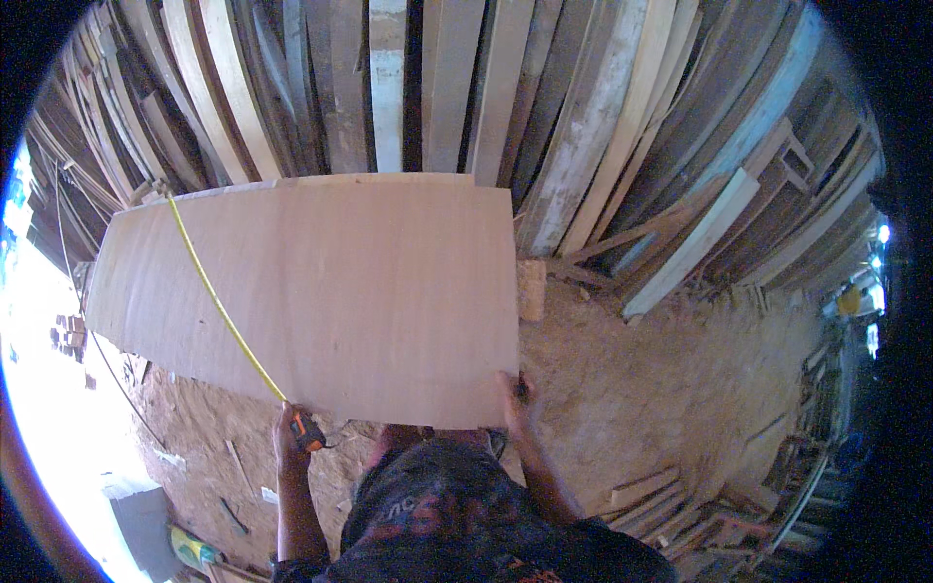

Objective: The person measures a large plywood sheet with a tape measure and marks it with a pencil. They then use a hammer and a straight piece of wood to create a straight line along the marked area. Finally, they use a circular saw to cut the plywood along the marked line.

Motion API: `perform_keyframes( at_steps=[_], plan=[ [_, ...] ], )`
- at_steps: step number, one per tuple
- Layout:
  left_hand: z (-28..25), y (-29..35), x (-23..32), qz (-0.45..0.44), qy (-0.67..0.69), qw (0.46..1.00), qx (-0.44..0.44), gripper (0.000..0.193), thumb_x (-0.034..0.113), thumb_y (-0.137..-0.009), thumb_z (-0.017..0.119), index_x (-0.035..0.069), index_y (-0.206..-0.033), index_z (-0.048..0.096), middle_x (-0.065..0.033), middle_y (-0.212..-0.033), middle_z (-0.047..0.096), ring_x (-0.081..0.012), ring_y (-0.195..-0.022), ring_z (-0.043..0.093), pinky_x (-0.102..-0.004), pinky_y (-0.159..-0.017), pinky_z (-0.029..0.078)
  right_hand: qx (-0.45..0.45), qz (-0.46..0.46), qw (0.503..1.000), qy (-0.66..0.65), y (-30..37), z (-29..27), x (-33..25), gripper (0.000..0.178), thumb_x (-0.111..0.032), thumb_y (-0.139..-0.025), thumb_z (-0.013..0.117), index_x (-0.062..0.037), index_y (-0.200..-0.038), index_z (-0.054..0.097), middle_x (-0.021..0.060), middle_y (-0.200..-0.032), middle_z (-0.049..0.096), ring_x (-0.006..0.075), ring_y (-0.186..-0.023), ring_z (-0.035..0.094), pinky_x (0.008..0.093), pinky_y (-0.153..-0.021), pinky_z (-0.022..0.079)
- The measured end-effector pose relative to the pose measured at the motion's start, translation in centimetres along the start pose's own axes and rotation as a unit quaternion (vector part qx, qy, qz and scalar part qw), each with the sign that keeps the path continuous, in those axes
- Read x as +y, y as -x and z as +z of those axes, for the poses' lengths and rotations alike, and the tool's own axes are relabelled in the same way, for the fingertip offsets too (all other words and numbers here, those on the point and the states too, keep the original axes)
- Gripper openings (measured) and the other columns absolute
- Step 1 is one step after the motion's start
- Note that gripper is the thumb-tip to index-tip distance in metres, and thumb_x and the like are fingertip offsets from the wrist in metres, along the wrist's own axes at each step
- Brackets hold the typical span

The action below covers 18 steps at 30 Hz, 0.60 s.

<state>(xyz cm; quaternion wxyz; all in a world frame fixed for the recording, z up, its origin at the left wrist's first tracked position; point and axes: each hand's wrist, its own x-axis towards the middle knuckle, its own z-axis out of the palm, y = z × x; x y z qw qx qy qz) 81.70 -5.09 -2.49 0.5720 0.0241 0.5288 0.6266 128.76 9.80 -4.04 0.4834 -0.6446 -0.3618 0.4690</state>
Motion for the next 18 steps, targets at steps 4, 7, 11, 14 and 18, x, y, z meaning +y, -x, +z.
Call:
perform_keyframes(
  at_steps=[4, 7, 11, 14, 18],
  plan=[
    [-0.1, 0.2, -0.3, -0.035, -0.045, 0.997, 0.054, 0.040, 0.047, -0.102, 0.059, 0.008, -0.095, 0.063, -0.0035, -0.073, 0.058, -0.0174, -0.058, 0.058, -0.0332, -0.054, 0.051, -0.025, 0.035, 0.999, 0.029, -0.6, -1.5, 2.1, 0.019, -0.022, -0.094, 0.075, -0.0076, -0.102, 0.065, -0.0032, -0.096, 0.062, 0.0120, -0.090, 0.056, 0.0302, -0.080, 0.048],
    [1.5, 1.5, -0.9, 0.017, -0.150, 0.984, 0.092, 0.033, 0.041, -0.100, 0.060, 0.009, -0.097, 0.069, -0.0031, -0.082, 0.061, -0.0156, -0.071, 0.060, -0.0336, -0.067, 0.053, -0.056, -0.110, 0.992, -0.020, -1.5, -2.0, 3.5, 0.018, -0.018, -0.098, 0.070, -0.0071, -0.111, 0.062, -0.0012, -0.107, 0.060, 0.0148, -0.099, 0.055, 0.0317, -0.085, 0.048],
    [4.4, 3.0, -0.6, 0.059, -0.073, 0.990, 0.100, 0.041, 0.044, -0.104, 0.057, 0.006, -0.099, 0.070, -0.0017, -0.083, 0.064, -0.0135, -0.073, 0.061, -0.0306, -0.066, 0.050, -0.106, -0.040, 0.994, -0.011, -2.6, -3.0, 3.0, 0.029, -0.014, -0.099, 0.068, -0.0049, -0.124, 0.058, 0.0021, -0.116, 0.062, 0.0165, -0.106, 0.055, 0.0323, -0.091, 0.048],
    [5.8, 4.0, 0.0, 0.019, -0.035, 0.993, 0.114, 0.043, 0.046, -0.105, 0.057, 0.006, -0.100, 0.070, -0.0011, -0.083, 0.063, -0.0121, -0.073, 0.060, -0.0306, -0.064, 0.050, -0.138, 0.005, 0.988, 0.065, -3.0, -4.8, 0.8, 0.032, -0.017, -0.098, 0.070, -0.0044, -0.124, 0.058, 0.0033, -0.114, 0.063, 0.0165, -0.105, 0.057, 0.0344, -0.092, 0.049],
    [7.1, 4.6, 0.1, 0.016, -0.063, 0.983, 0.170, 0.041, 0.044, -0.105, 0.057, 0.005, -0.102, 0.070, -0.0018, -0.084, 0.063, -0.0128, -0.069, 0.060, -0.0298, -0.060, 0.051, -0.161, 0.012, 0.974, 0.159, -5.5, -5.8, -1.7, 0.033, -0.020, -0.097, 0.072, -0.0044, -0.122, 0.058, 0.0041, -0.112, 0.064, 0.0175, -0.105, 0.059, 0.0372, -0.093, 0.049]
  ],
)
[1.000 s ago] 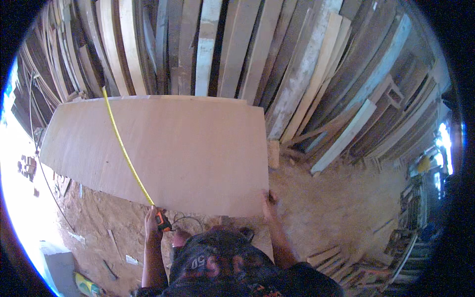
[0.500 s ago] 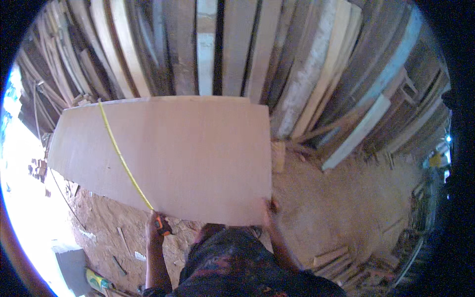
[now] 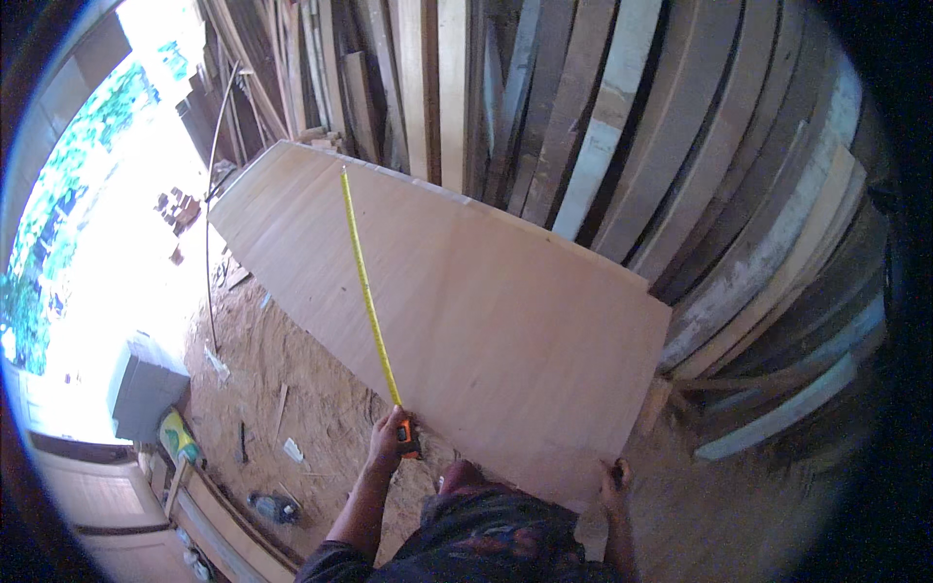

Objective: The person measures a large plywood sheet with a tape measure and marks it with a pencil. They then use a hammer and a straight piece of wood to create a straight line along the marked area. Finally, they use a circular saw to cut the plywood along the marked line.

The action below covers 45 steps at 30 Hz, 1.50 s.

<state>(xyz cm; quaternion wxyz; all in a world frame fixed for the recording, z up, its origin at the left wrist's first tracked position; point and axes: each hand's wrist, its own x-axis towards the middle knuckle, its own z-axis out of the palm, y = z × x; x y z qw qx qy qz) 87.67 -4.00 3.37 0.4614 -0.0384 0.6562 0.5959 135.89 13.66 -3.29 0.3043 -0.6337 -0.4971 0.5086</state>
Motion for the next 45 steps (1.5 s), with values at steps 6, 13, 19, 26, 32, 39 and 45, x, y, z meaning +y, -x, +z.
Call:
perform_keyframes(
  at_steps=[6, 13, 19, 26, 32, 39, 45],
  plan=[
    [4.0, 4.2, -2.1, 0.040, 0.036, 0.997, 0.062, 0.040, 0.043, -0.105, 0.057, 0.005, -0.104, 0.068, -0.0019, -0.082, 0.063, -0.0141, -0.064, 0.061, -0.0297, -0.057, 0.051, 0.060, -0.256, 0.963, 0.050, -11.8, -3.9, -4.1, 0.040, -0.020, -0.101, 0.068, -0.0026, -0.134, 0.056, 0.0105, -0.120, 0.063, 0.0224, -0.116, 0.059, 0.0403, -0.100, 0.048],
    [15.4, 14.1, -7.5, -0.081, 0.038, 0.990, 0.111, 0.030, 0.036, -0.105, 0.059, 0.006, -0.099, 0.063, -0.0040, -0.074, 0.061, -0.0151, -0.054, 0.058, -0.0309, -0.048, 0.048, -0.112, -0.095, 0.988, -0.041, -26.3, -1.4, -17.0, 0.061, -0.038, -0.099, 0.069, -0.0025, -0.145, 0.051, 0.0136, -0.142, 0.057, 0.0295, -0.133, 0.052, 0.0424, -0.114, 0.040],
    [19.0, 14.6, -10.6, 0.025, 0.084, 0.987, 0.132, 0.026, 0.031, -0.105, 0.058, 0.007, -0.096, 0.062, -0.0036, -0.075, 0.060, -0.0156, -0.057, 0.058, -0.0302, -0.050, 0.048, -0.227, 0.138, 0.916, -0.299, -28.4, 3.8, -17.9, 0.066, -0.033, -0.093, 0.075, -0.0076, -0.148, 0.048, 0.0083, -0.146, 0.054, 0.0257, -0.133, 0.051, 0.0436, -0.113, 0.039],
    [19.0, 14.6, -10.5, 0.012, 0.107, 0.986, 0.127, 0.024, 0.029, -0.104, 0.061, 0.007, -0.094, 0.062, -0.0036, -0.075, 0.061, -0.0149, -0.059, 0.060, -0.0301, -0.053, 0.050, -0.230, 0.107, 0.921, -0.297, -29.0, 3.8, -17.8, 0.067, -0.034, -0.091, 0.077, -0.0085, -0.147, 0.050, 0.0077, -0.145, 0.055, 0.0251, -0.135, 0.049, 0.0442, -0.113, 0.039],
    [19.6, 14.5, -10.4, 0.023, 0.129, 0.981, 0.140, 0.024, 0.029, -0.103, 0.062, 0.006, -0.096, 0.064, -0.0033, -0.077, 0.063, -0.0142, -0.060, 0.061, -0.0300, -0.054, 0.050, -0.222, 0.126, 0.927, -0.273, -29.2, 3.8, -18.7, 0.065, -0.034, -0.092, 0.075, -0.0089, -0.146, 0.051, 0.0073, -0.142, 0.058, 0.0261, -0.132, 0.052, 0.0444, -0.112, 0.041],
    [19.2, 13.9, -11.3, 0.015, 0.078, 0.984, 0.159, 0.026, 0.031, -0.103, 0.064, 0.007, -0.095, 0.066, 0.0000, -0.077, 0.063, -0.0107, -0.062, 0.059, -0.0275, -0.057, 0.048, -0.192, 0.112, 0.931, -0.290, -30.2, 4.4, -17.9, 0.062, -0.029, -0.092, 0.076, -0.0086, -0.145, 0.051, 0.0075, -0.141, 0.058, 0.0267, -0.129, 0.055, 0.0464, -0.109, 0.044],
    [19.4, 14.8, -11.1, 0.038, 0.042, 0.979, 0.194, 0.027, 0.031, -0.102, 0.064, 0.006, -0.097, 0.069, -0.0010, -0.083, 0.067, -0.0096, -0.068, 0.061, -0.0253, -0.061, 0.048, -0.203, 0.063, 0.943, -0.254, -29.7, 4.6, -18.9, 0.056, -0.026, -0.092, 0.076, -0.0038, -0.139, 0.055, 0.0121, -0.141, 0.058, 0.0281, -0.129, 0.055, 0.0438, -0.107, 0.046]
  ],
)
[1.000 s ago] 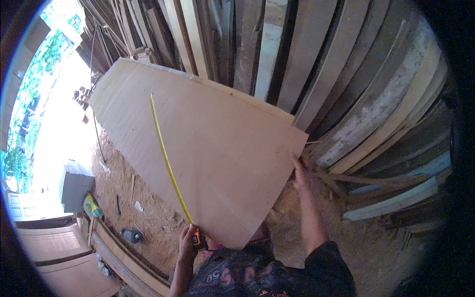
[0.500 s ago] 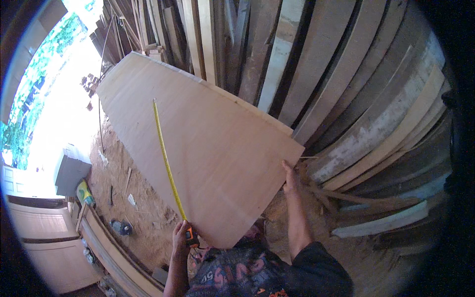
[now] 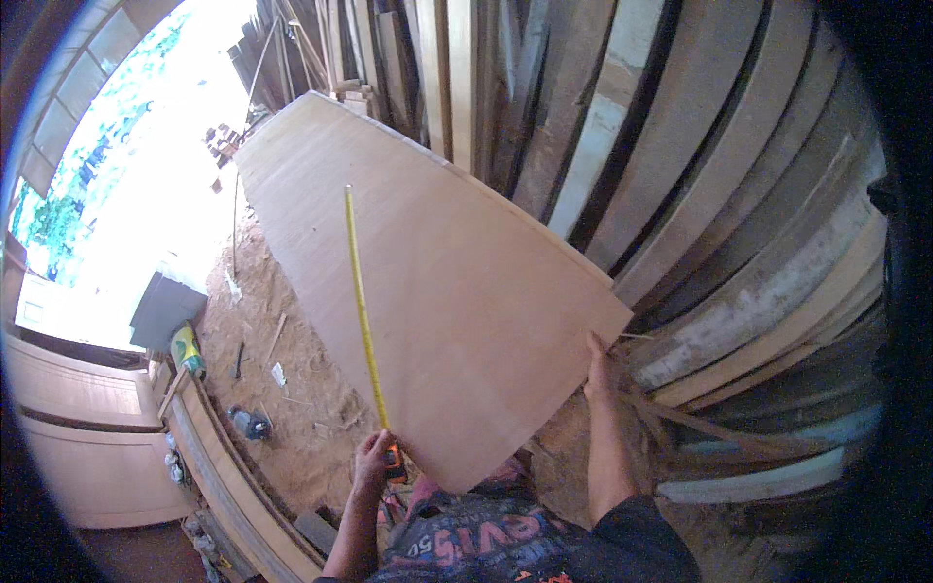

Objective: The person measures a large plywood sheet with a tape measure and marks it with a pencil. They then use a hammer and a straight piece of wood to create a straight line along the marked area. Finally, they use a circular saw to cut the plywood along the marked line.

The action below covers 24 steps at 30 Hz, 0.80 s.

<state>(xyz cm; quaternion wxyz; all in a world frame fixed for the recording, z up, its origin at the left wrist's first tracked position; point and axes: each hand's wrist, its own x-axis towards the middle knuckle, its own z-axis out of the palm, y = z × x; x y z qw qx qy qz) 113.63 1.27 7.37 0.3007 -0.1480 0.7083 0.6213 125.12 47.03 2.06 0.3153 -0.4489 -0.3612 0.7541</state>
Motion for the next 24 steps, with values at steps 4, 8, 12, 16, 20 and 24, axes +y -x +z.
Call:
perform_keyframes(
  at_steps=[4, 8, 12, 16, 20, 24],
  plan=[
    [-1.1, 2.7, 2.2, 0.009, -0.005, 1.000, -0.005, 0.031, 0.030, -0.103, 0.063, 0.001, -0.101, 0.071, -0.0099, -0.095, 0.076, -0.0149, -0.075, 0.070, -0.0271, -0.065, 0.053, 0.092, -0.159, 0.944, 0.273, -0.7, -2.2, -0.1, 0.055, -0.032, -0.092, 0.077, -0.0004, -0.133, 0.058, 0.0149, -0.138, 0.059, 0.0261, -0.125, 0.057, 0.0423, -0.105, 0.047],
    [-2.3, 5.8, 4.4, 0.008, -0.158, 0.987, -0.036, 0.034, 0.031, -0.103, 0.063, -0.001, -0.104, 0.073, -0.0112, -0.091, 0.077, -0.0179, -0.071, 0.072, -0.0307, -0.064, 0.055, 0.079, -0.153, 0.948, 0.266, 0.5, -6.4, 0.3, 0.051, -0.035, -0.095, 0.076, 0.0003, -0.127, 0.059, 0.0105, -0.119, 0.066, 0.0198, -0.110, 0.061, 0.0370, -0.096, 0.049],
    [-0.3, 6.1, 5.1, -0.044, -0.274, 0.948, -0.153, 0.031, 0.032, -0.098, 0.068, 0.002, -0.095, 0.076, -0.0043, -0.078, 0.070, -0.0132, -0.064, 0.064, -0.0310, -0.058, 0.051, 0.111, -0.187, 0.927, 0.307, 3.3, -9.5, 0.7, 0.042, -0.036, -0.095, 0.075, -0.0044, -0.118, 0.060, 0.0071, -0.101, 0.066, 0.0197, -0.092, 0.061, 0.0354, -0.085, 0.050],
    [1.8, 5.4, 5.1, -0.082, -0.385, 0.897, -0.202, 0.032, 0.034, -0.096, 0.069, 0.003, -0.093, 0.076, -0.0038, -0.072, 0.067, -0.0133, -0.063, 0.063, -0.0318, -0.057, 0.051, 0.103, -0.174, 0.942, 0.267, 6.2, -11.2, 0.8, 0.035, -0.032, -0.096, 0.074, -0.0046, -0.114, 0.061, 0.0076, -0.103, 0.067, 0.0199, -0.095, 0.062, 0.0360, -0.087, 0.050],
    [1.8, 4.8, 4.2, -0.087, -0.405, 0.885, -0.211, 0.030, 0.033, -0.094, 0.068, 0.004, -0.094, 0.078, -0.0066, -0.075, 0.069, -0.0159, -0.063, 0.064, -0.0340, -0.060, 0.053, 0.096, -0.170, 0.934, 0.301, 8.3, -12.8, 0.7, 0.032, -0.029, -0.097, 0.073, -0.0046, -0.113, 0.062, 0.0081, -0.104, 0.068, 0.0203, -0.098, 0.063, 0.0361, -0.089, 0.050],
    [0.7, 4.3, 2.5, -0.067, -0.419, 0.880, -0.213, 0.027, 0.030, -0.092, 0.068, 0.005, -0.094, 0.078, -0.0068, -0.075, 0.069, -0.0161, -0.067, 0.065, -0.0354, -0.063, 0.054, 0.102, -0.142, 0.940, 0.292, 9.5, -14.0, 0.9, 0.031, -0.029, -0.097, 0.073, -0.0048, -0.113, 0.062, 0.0067, -0.102, 0.067, 0.0194, -0.097, 0.063, 0.0350, -0.087, 0.050]
  ],
)
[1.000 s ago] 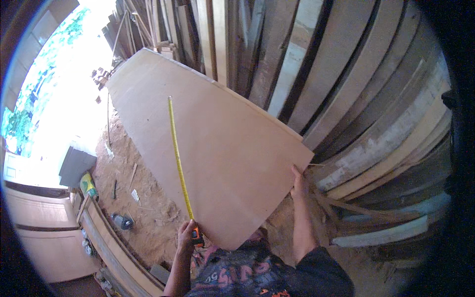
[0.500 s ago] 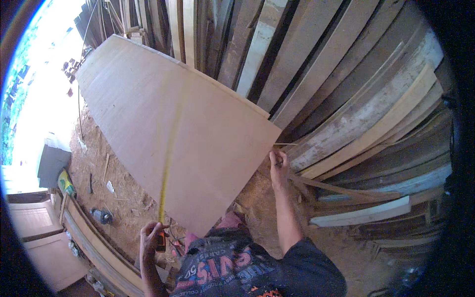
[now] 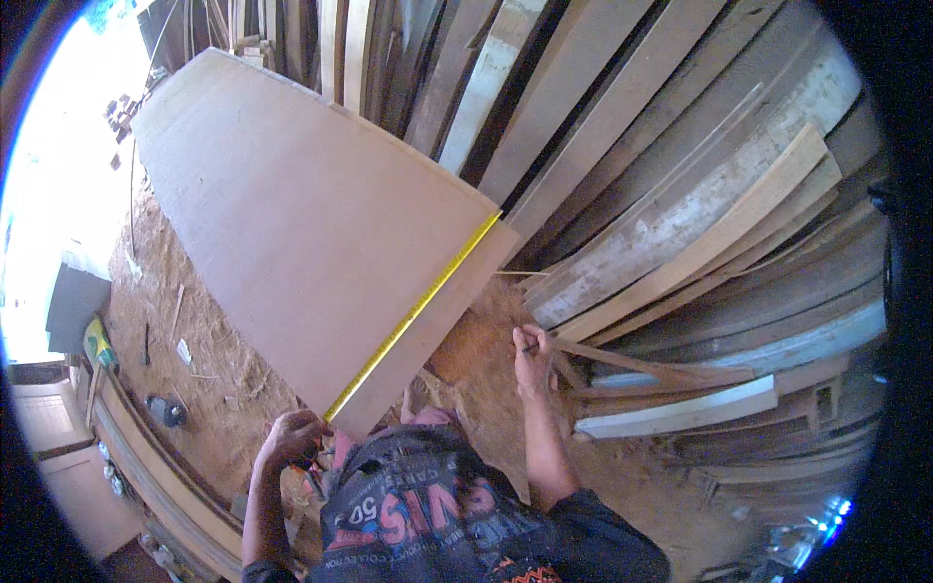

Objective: The person measures a large plywood sheet with a tape measure and marks it with a pencil. They then use a hammer and a straight piece of wood to create a straight line along the marked area. Finally, they use a circular saw to cut the plywood along the marked line.

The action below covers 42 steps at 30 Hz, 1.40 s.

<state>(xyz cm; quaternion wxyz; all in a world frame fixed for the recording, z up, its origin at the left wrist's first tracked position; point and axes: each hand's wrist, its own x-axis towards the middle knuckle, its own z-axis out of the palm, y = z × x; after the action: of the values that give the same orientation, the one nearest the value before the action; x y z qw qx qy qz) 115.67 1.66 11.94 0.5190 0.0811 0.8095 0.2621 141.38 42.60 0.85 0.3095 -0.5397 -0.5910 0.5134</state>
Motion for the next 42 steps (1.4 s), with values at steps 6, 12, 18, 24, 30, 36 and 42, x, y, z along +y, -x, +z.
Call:
perform_keyframes(
  at_steps=[6, 12, 18, 24, 30, 36, 42],
  plan=[
    [0.2, 0.6, -1.4, 0.008, 0.036, 0.999, -0.019, 0.028, 0.031, -0.092, 0.069, 0.005, -0.090, 0.077, -0.0038, -0.075, 0.069, -0.0138, -0.067, 0.063, -0.0333, -0.063, 0.053, -0.046, -0.002, 0.999, -0.016, 0.5, -0.8, -0.2, 0.029, -0.028, -0.100, 0.070, -0.0077, -0.120, 0.061, 0.0038, -0.102, 0.066, 0.0140, -0.092, 0.063, 0.0290, -0.073, 0.051],
    [0.4, 1.3, -1.4, -0.005, 0.134, 0.990, -0.041, 0.029, 0.032, -0.096, 0.068, 0.004, -0.092, 0.075, -0.0014, -0.070, 0.063, -0.0115, -0.058, 0.058, -0.0313, -0.053, 0.049, -0.089, 0.004, 0.991, -0.101, 0.8, -0.1, -5.3, 0.045, -0.047, -0.106, 0.053, -0.0102, -0.132, 0.055, 0.0053, -0.103, 0.070, 0.0126, -0.087, 0.066, 0.0265, -0.069, 0.052],
    [0.7, -0.4, -2.7, 0.034, 0.112, 0.992, -0.042, 0.028, 0.030, -0.096, 0.066, 0.004, -0.092, 0.073, -0.0016, -0.069, 0.061, -0.0124, -0.055, 0.057, -0.0316, -0.050, 0.048, -0.263, -0.034, 0.963, -0.046, 0.2, 2.8, -14.0, 0.068, -0.065, -0.106, 0.038, -0.0072, -0.136, 0.058, 0.0010, -0.083, 0.065, 0.0099, -0.074, 0.062, 0.0258, -0.068, 0.052],
    [0.3, -0.2, -2.6, 0.038, 0.128, 0.989, -0.065, 0.028, 0.033, -0.097, 0.066, 0.006, -0.093, 0.072, -0.0008, -0.073, 0.064, -0.0110, -0.060, 0.059, -0.0305, -0.054, 0.050, -0.472, -0.042, 0.881, 0.016, 2.7, 9.7, -17.9, 0.033, -0.031, -0.104, 0.063, -0.0026, -0.119, 0.072, 0.0041, -0.089, 0.070, 0.0109, -0.079, 0.065, 0.0270, -0.072, 0.055],
    [-0.1, 0.3, -1.6, -0.018, 0.122, 0.987, -0.099, 0.027, 0.035, -0.098, 0.066, 0.008, -0.096, 0.071, 0.0004, -0.076, 0.065, -0.0103, -0.061, 0.059, -0.0291, -0.054, 0.050, -0.589, -0.059, 0.797, 0.118, 5.4, 15.6, -15.8, 0.016, -0.015, -0.099, 0.069, -0.0024, -0.107, 0.075, 0.0034, -0.084, 0.072, 0.0117, -0.076, 0.066, 0.0284, -0.071, 0.055],
    [-0.1, -0.5, -1.9, 0.000, 0.121, 0.987, -0.109, 0.030, 0.035, -0.098, 0.067, 0.006, -0.093, 0.073, -0.0002, -0.076, 0.068, -0.0109, -0.062, 0.060, -0.0307, -0.056, 0.051, -0.594, -0.101, 0.773, 0.199, 5.7, 17.7, -13.7, 0.018, -0.020, -0.097, 0.072, -0.0019, -0.097, 0.074, 0.0022, -0.082, 0.072, 0.0101, -0.075, 0.066, 0.0279, -0.070, 0.054],
    [-0.4, -0.7, -1.9, 0.022, 0.145, 0.981, -0.124, 0.031, 0.036, -0.100, 0.066, 0.007, -0.090, 0.073, 0.0005, -0.068, 0.062, -0.0088, -0.055, 0.052, -0.0278, -0.047, 0.041, -0.594, -0.163, 0.755, 0.224, 5.1, 18.4, -12.9, 0.025, -0.028, -0.091, 0.073, -0.0037, -0.096, 0.076, 0.0066, -0.080, 0.075, 0.0151, -0.071, 0.069, 0.0329, -0.069, 0.056]
  ],
)
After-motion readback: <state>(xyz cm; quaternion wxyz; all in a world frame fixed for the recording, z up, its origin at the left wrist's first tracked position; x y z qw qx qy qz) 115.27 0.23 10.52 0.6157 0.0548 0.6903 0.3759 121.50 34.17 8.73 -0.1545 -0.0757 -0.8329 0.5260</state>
